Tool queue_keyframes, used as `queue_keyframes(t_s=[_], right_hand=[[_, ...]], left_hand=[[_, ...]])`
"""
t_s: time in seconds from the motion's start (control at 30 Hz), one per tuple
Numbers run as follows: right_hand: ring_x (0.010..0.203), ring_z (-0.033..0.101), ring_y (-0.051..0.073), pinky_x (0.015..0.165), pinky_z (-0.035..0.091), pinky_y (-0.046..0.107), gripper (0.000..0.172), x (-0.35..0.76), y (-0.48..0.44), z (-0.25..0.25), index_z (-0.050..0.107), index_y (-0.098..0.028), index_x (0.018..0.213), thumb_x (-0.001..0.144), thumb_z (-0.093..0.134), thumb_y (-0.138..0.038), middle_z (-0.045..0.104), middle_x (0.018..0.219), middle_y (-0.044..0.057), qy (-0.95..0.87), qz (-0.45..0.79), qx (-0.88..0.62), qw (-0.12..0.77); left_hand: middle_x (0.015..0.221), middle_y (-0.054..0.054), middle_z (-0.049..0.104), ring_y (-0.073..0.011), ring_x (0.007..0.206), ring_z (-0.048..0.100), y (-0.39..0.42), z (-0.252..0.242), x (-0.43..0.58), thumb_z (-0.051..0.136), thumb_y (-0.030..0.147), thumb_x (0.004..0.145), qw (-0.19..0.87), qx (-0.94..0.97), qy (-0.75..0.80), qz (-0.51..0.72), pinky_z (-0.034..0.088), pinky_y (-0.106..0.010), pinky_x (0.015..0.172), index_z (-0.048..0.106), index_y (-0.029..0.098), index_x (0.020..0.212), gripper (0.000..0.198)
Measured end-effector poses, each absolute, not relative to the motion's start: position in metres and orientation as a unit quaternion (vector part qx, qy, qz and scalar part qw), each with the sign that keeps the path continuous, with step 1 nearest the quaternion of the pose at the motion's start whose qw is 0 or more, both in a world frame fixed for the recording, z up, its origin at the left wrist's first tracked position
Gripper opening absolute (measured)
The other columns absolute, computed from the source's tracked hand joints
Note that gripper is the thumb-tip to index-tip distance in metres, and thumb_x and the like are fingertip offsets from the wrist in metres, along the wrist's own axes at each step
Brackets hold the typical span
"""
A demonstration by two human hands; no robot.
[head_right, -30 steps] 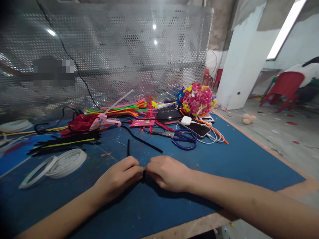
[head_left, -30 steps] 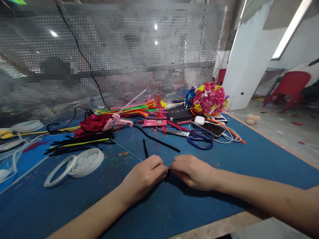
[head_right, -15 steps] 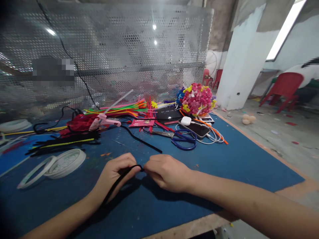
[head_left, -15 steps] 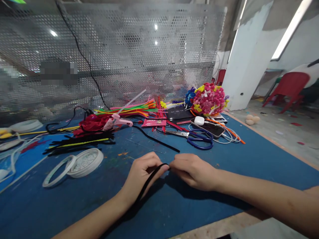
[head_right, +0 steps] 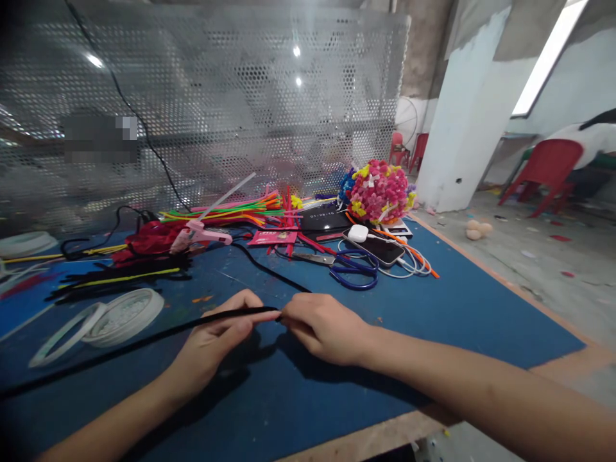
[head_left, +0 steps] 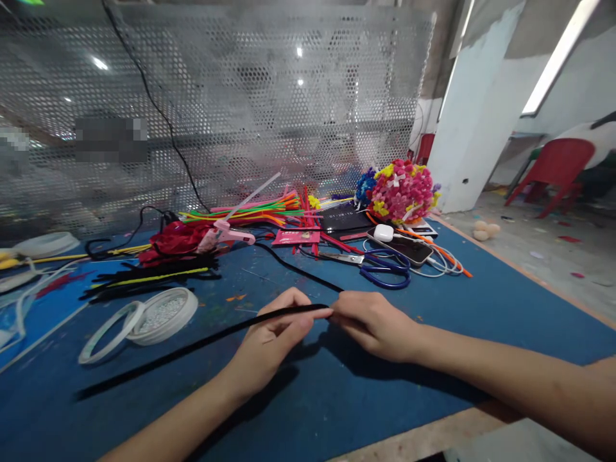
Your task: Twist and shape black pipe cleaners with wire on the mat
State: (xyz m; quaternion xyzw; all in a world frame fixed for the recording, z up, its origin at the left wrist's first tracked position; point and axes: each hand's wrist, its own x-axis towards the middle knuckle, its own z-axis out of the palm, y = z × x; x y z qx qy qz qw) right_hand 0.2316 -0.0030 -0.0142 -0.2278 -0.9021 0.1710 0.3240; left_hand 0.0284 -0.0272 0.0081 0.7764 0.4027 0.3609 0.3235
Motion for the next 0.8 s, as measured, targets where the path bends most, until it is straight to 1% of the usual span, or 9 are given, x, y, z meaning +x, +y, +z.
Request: queue_keyframes(t_s=[0.1, 0.17, 0.23, 0.3, 0.4, 0.6, 0.73, 0.8], right_hand=[[0.064, 0.046, 0.012, 0.06, 0.037, 0.021, 0.016, 0.231, -0.002, -0.015, 0.053, -0.015, 0.08, 0.086, 0.039, -0.01, 0.054, 0.072, 0.004, -0.896, 0.179, -0.228, 0.336], [0.064, 0.047, 0.013, 0.06, 0.037, 0.021, 0.017, 0.23, -0.002, -0.016, 0.054, -0.015, 0.081, 0.087, 0.039, -0.01, 0.055, 0.072, 0.004, -0.898, 0.177, -0.23, 0.329], [0.065, 0.047, 0.013, 0.06, 0.037, 0.022, 0.017, 0.229, -0.002, -0.017, 0.055, -0.014, 0.082, 0.088, 0.039, -0.012, 0.055, 0.072, 0.004, -0.905, 0.174, -0.227, 0.317], [0.065, 0.048, 0.013, 0.061, 0.038, 0.022, 0.017, 0.228, -0.003, -0.018, 0.055, -0.014, 0.084, 0.089, 0.039, -0.013, 0.056, 0.073, 0.005, -0.91, 0.169, -0.221, 0.307], [0.067, 0.049, 0.014, 0.062, 0.038, 0.023, 0.018, 0.227, -0.004, -0.019, 0.056, -0.014, 0.087, 0.09, 0.039, -0.014, 0.057, 0.074, 0.005, -0.917, 0.162, -0.217, 0.294], [0.068, 0.05, 0.014, 0.062, 0.037, 0.022, 0.016, 0.227, -0.003, -0.019, 0.057, -0.014, 0.087, 0.089, 0.041, -0.013, 0.058, 0.074, 0.005, -0.917, 0.174, -0.215, 0.288], [0.067, 0.05, 0.013, 0.061, 0.037, 0.022, 0.016, 0.227, -0.003, -0.019, 0.057, -0.013, 0.086, 0.089, 0.041, -0.013, 0.058, 0.074, 0.005, -0.91, 0.184, -0.228, 0.293], [0.067, 0.05, 0.013, 0.061, 0.037, 0.022, 0.017, 0.226, -0.004, -0.019, 0.057, -0.013, 0.086, 0.089, 0.04, -0.013, 0.058, 0.074, 0.005, -0.909, 0.185, -0.234, 0.29]], left_hand=[[0.086, -0.002, 0.056, -0.0139, 0.078, 0.054, -0.028, 0.006, 0.028, 0.05, 0.028, 0.087, 0.205, 0.837, 0.379, 0.338, 0.045, -0.024, 0.068, 0.066, 0.023, 0.104, 0.024], [0.088, -0.002, 0.057, -0.0135, 0.081, 0.054, -0.026, 0.0, 0.026, 0.053, 0.021, 0.086, 0.099, 0.864, 0.367, 0.33, 0.046, -0.024, 0.072, 0.061, 0.023, 0.112, 0.028], [0.083, -0.002, 0.056, -0.0126, 0.076, 0.054, -0.024, -0.005, 0.023, 0.051, 0.018, 0.087, -0.002, 0.883, 0.346, 0.318, 0.046, -0.022, 0.07, 0.061, 0.022, 0.11, 0.025], [0.076, -0.001, 0.054, -0.0124, 0.07, 0.053, -0.021, -0.008, 0.021, 0.047, 0.018, 0.088, -0.067, 0.898, 0.31, 0.304, 0.047, -0.022, 0.066, 0.063, 0.02, 0.099, 0.02], [0.079, -0.003, 0.054, -0.0133, 0.071, 0.053, -0.019, -0.005, 0.019, 0.049, 0.017, 0.087, -0.084, 0.91, 0.278, 0.295, 0.047, -0.022, 0.065, 0.063, 0.017, 0.09, 0.015], [0.075, -0.003, 0.046, -0.0129, 0.067, 0.05, -0.022, 0.003, 0.022, 0.043, 0.009, 0.079, -0.018, 0.914, 0.296, 0.276, 0.044, -0.022, 0.059, 0.062, 0.015, 0.087, 0.021], [0.075, -0.003, 0.045, -0.0137, 0.067, 0.05, -0.022, 0.002, 0.022, 0.044, 0.012, 0.081, -0.037, 0.916, 0.315, 0.247, 0.044, -0.023, 0.059, 0.061, 0.016, 0.089, 0.019], [0.078, -0.004, 0.047, -0.0148, 0.068, 0.051, -0.021, -0.001, 0.022, 0.043, 0.013, 0.083, -0.057, 0.919, 0.32, 0.224, 0.045, -0.024, 0.061, 0.061, 0.016, 0.091, 0.02]])
